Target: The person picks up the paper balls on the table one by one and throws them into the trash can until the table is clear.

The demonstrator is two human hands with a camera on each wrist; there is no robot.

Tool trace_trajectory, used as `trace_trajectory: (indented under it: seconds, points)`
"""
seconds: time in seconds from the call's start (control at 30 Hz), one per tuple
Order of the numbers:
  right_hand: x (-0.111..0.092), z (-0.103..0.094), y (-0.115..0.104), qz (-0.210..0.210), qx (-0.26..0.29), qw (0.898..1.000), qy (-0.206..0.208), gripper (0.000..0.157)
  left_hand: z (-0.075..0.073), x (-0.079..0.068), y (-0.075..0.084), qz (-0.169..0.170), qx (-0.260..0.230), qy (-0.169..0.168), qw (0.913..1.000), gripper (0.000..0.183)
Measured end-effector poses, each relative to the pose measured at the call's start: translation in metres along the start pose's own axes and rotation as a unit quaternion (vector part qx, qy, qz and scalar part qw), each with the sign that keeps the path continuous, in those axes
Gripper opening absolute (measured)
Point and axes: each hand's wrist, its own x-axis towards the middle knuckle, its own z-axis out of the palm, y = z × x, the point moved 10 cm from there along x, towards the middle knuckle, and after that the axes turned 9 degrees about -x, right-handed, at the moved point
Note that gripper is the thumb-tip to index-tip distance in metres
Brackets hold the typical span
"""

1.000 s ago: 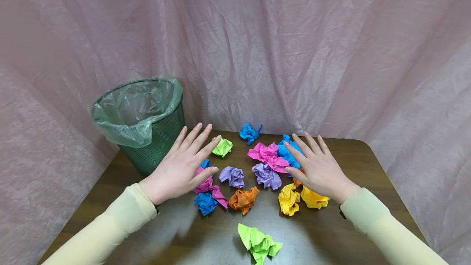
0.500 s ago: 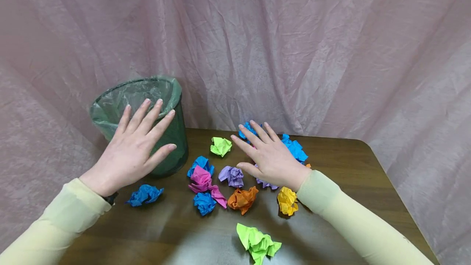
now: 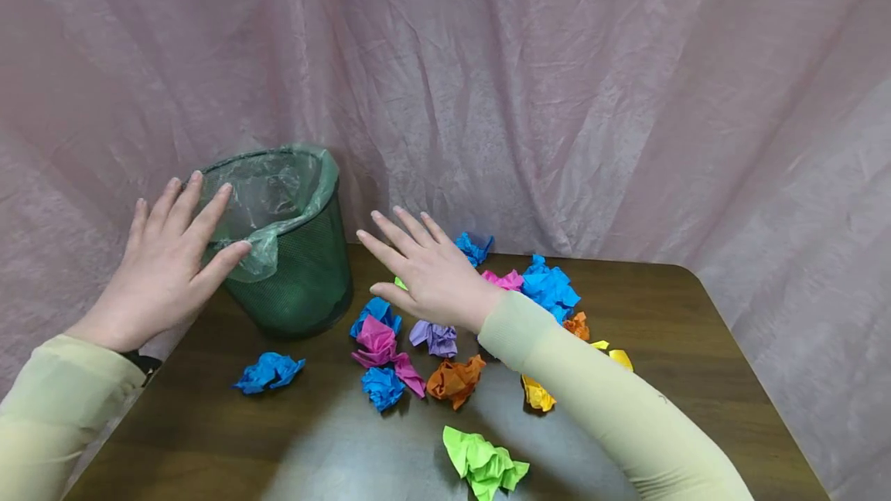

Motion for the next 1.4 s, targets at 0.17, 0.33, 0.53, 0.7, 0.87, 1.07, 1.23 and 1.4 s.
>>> trace_trajectory:
  seconds: [0.17,0.33,0.53,0.7,0.87,1.07,1.23,1.4]
  points:
    - [0.040,-0.007,-0.014,0.007,0.019,0.999,0.027,0.070,-0.001,-0.008,-0.021,-0.024,-0.039,-0.007,0.9989,0.078]
    - [0.078,-0.014,-0.031,0.008,0.004,0.999,0.047,0.071,0.000,-0.014,-0.037,-0.058,-0.077,-0.018,0.9952,0.082]
    - [0.097,0.002,-0.043,0.008,-0.006,1.000,-0.003,0.073,0.009,-0.028,-0.050,-0.103,-0.108,-0.040,0.9880,0.084]
    - [0.092,0.013,-0.045,0.006,0.026,1.000,-0.006,0.075,0.013,-0.034,-0.054,-0.105,-0.123,-0.040,0.9860,0.082]
    - [0.088,0.012,-0.040,0.010,0.045,0.998,0.037,0.070,0.014,-0.031,-0.051,-0.092,-0.118,-0.023,0.9885,0.070]
    - [0.083,0.009,-0.030,0.025,0.065,0.994,0.085,0.060,0.016,-0.020,-0.042,-0.044,-0.089,0.010,0.9950,0.043]
    - [0.080,0.007,-0.025,0.036,0.090,0.991,0.096,0.056,0.019,-0.013,-0.035,-0.017,-0.069,0.027,0.9971,0.028]
    - [0.070,-0.006,-0.014,0.051,0.140,0.974,0.169,0.046,0.024,-0.010,-0.025,-0.004,-0.071,0.029,0.9970,0.026]
